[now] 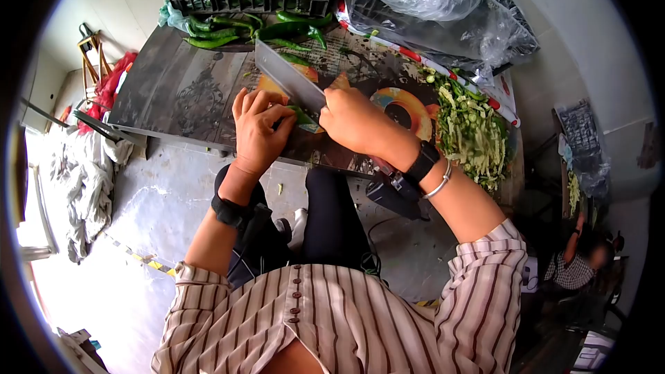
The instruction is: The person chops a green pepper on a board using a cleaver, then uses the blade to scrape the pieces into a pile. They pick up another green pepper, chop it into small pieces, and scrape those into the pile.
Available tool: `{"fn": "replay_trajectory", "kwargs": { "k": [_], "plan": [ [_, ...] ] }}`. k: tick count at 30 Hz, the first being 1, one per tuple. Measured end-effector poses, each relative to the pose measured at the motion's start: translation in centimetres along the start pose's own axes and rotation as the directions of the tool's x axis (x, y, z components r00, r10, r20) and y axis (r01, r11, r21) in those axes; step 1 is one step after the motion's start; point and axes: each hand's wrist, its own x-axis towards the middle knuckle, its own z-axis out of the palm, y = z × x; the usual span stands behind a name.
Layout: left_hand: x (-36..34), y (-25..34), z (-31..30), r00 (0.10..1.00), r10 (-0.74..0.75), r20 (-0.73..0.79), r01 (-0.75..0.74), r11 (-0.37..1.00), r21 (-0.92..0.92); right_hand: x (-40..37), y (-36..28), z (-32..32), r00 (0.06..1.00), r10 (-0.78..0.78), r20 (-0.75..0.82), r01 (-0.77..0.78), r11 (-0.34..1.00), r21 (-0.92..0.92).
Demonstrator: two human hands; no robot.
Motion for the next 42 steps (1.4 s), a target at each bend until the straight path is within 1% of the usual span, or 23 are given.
{"fn": "replay_trajectory", "kwargs": {
  "k": [4, 6, 10, 12, 13, 15, 16, 18, 21, 22, 24, 25, 27, 30, 33, 34, 36, 38, 39, 42],
  "plan": [
    [0.0, -0.1, 0.0, 1.0, -0.006, -0.007, 0.006, 1.0, 0.0, -0.5, -0.3, 0.0, 0.999, -0.041, 0.018, 0.041, 0.999, 0.008],
    [-0.1, -0.2, 0.0, 1.0, -0.003, -0.01, 0.003, 1.0, -0.012, -0.4, -0.5, -0.2, 0.997, 0.014, 0.069, -0.014, 1.0, -0.004],
    [0.0, -0.2, 0.1, 1.0, -0.008, -0.002, 0.008, 1.0, -0.007, 0.4, -0.5, -0.1, 0.995, 0.002, 0.104, -0.003, 1.0, 0.01],
    [0.0, -0.1, 0.1, 1.0, -0.012, 0.006, 0.012, 1.0, -0.003, 1.0, -0.1, 0.6, 0.992, -0.002, 0.123, -0.005, 0.998, 0.061],
    [0.0, -0.1, 0.1, 1.0, -0.012, 0.004, 0.012, 1.0, 0.003, 1.2, 0.0, 0.9, 0.993, -0.001, 0.12, -0.007, 0.998, 0.061],
    [-0.1, -0.1, 0.0, 1.0, -0.013, -0.002, 0.013, 1.0, 0.017, 1.7, 0.0, 1.3, 0.994, -0.09, 0.06, 0.089, 0.996, 0.022],
    [-0.1, -0.1, 0.1, 1.0, -0.013, -0.005, 0.013, 1.0, 0.009, 1.8, 0.1, 1.6, 0.994, -0.093, 0.058, 0.092, 0.996, 0.024],
    [0.0, -0.1, 0.2, 1.0, -0.003, -0.013, 0.003, 1.0, 0.0, 2.0, 0.2, 1.7, 0.997, -0.073, -0.017, 0.073, 0.997, 0.036],
    [0.2, -0.1, 0.1, 1.0, -0.005, -0.021, 0.006, 1.0, 0.017, 2.0, 0.1, 1.3, 0.997, -0.044, -0.056, 0.046, 0.998, 0.032],
    [0.2, -0.1, 0.0, 1.0, -0.005, -0.018, 0.005, 1.0, 0.005, 1.9, 0.1, 1.0, 0.998, -0.048, -0.051, 0.05, 0.998, 0.032],
    [-0.2, 0.0, -0.2, 1.0, -0.011, -0.004, 0.011, 1.0, -0.007, 1.0, -0.8, 0.2, 0.999, 0.026, -0.02, -0.024, 0.997, 0.072],
    [-0.1, 0.0, -0.2, 1.0, -0.016, 0.001, 0.016, 1.0, -0.007, 0.7, -0.7, 0.2, 0.999, 0.03, -0.022, -0.029, 0.997, 0.075],
    [0.1, 0.0, 0.0, 1.0, -0.017, 0.006, 0.017, 1.0, -0.014, 0.2, -0.4, 0.2, 0.999, -0.025, 0.025, 0.024, 0.999, 0.039],
    [-0.1, -0.2, 0.0, 1.0, -0.022, 0.006, 0.022, 1.0, -0.009, -0.1, -0.5, 0.4, 1.0, 0.003, 0.017, -0.003, 1.0, 0.01],
    [-0.1, -0.1, -0.2, 1.0, -0.023, 0.017, 0.023, 1.0, -0.013, 0.2, -0.4, 0.6, 0.999, -0.028, 0.027, 0.026, 0.999, 0.046],
    [-0.1, 0.0, -0.2, 1.0, -0.018, -0.004, 0.018, 1.0, -0.004, 0.2, -0.5, 0.5, 0.999, -0.026, 0.025, 0.025, 0.999, 0.045],
    [0.1, 0.1, -0.3, 1.0, -0.008, -0.029, 0.008, 1.0, 0.003, 0.2, -1.6, -0.4, 0.98, 0.114, 0.162, -0.13, 0.987, 0.095],
    [0.0, 0.0, -0.8, 0.997, -0.059, -0.05, 0.06, 0.998, 0.017, 0.3, -1.1, -0.2, 0.984, 0.095, 0.15, -0.107, 0.992, 0.073],
    [-0.2, -0.1, -1.1, 0.997, -0.059, -0.05, 0.06, 0.998, 0.02, 0.4, -0.9, -0.1, 0.987, 0.078, 0.14, -0.086, 0.995, 0.054],
    [-0.7, -0.2, -1.9, 0.997, -0.083, -0.007, 0.083, 0.991, 0.105, 0.5, -0.6, -0.1, 0.989, 0.033, 0.141, -0.041, 0.998, 0.055]
  ]
}}
